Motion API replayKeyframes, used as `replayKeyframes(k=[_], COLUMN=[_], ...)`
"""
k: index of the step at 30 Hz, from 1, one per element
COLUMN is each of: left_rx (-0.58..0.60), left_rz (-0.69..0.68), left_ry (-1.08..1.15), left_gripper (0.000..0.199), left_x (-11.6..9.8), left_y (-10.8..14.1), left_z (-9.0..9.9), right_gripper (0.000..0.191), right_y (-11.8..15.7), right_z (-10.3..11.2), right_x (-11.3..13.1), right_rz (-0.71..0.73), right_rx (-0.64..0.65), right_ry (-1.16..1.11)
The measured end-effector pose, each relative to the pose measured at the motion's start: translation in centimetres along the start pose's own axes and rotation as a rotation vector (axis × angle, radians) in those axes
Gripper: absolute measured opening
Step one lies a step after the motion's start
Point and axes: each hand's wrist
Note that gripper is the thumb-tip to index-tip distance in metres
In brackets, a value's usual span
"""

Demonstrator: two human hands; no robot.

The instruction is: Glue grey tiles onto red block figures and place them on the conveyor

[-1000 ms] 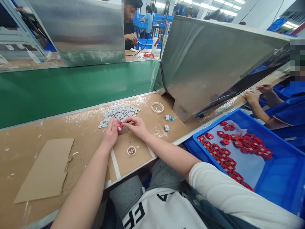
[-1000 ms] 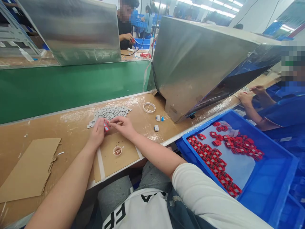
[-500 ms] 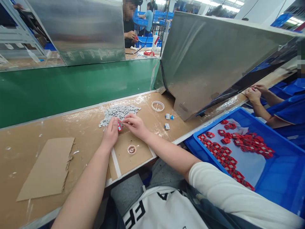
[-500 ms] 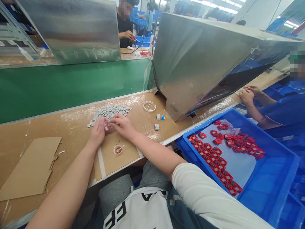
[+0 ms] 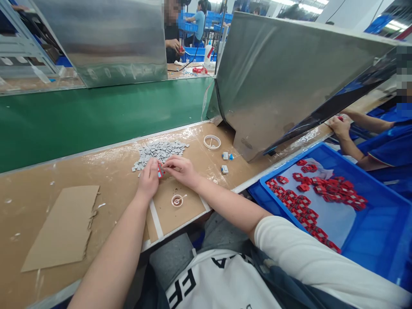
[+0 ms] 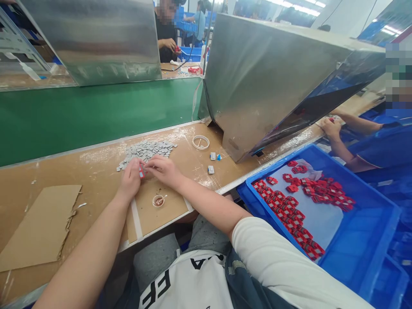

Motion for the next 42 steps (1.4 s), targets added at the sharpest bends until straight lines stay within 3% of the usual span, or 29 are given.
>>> replayKeyframes(k=[5,9,20,32,42], left_rx=[-0.034,-0.035,-0.028,-0.066,-0.098], left_rz=[0.018,-0.045,-0.235,-0.293,-0.224], left_ry=[-0.008,0.029,-0.096,-0.338,-0.078], left_gripper=[0.053,0.049,0.042,0.035,0.046], left_x=[-0.2,-0.4,-0.2,0.2,-1.0], left_y=[0.2,0.4,1.0,1.3,1.1], left_z=[-0.1,-0.1,0.7,1.1,0.5], right_gripper=[0.02,0.022,0.021,0.028,0.03], right_y=[0.0,0.0,0.4,0.8,0.2], right_z=[-0.5,-0.6,0.4,0.5,0.9], right_x=[0.2,0.4,1.6,1.7,1.7], right_rz=[-0.131,-0.226,0.007,-0.085,-0.02], right_rx=[0.014,-0.052,0.027,0.083,0.095], right_ry=[-0.074,-0.197,-0.007,-0.157,-0.179])
Point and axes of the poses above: each hand's wrist, its own y-axis away from the middle knuckle, its own z-axis out of the back of the hand, x = y × z, and after that the axes turned 12 degrees about x, right-handed
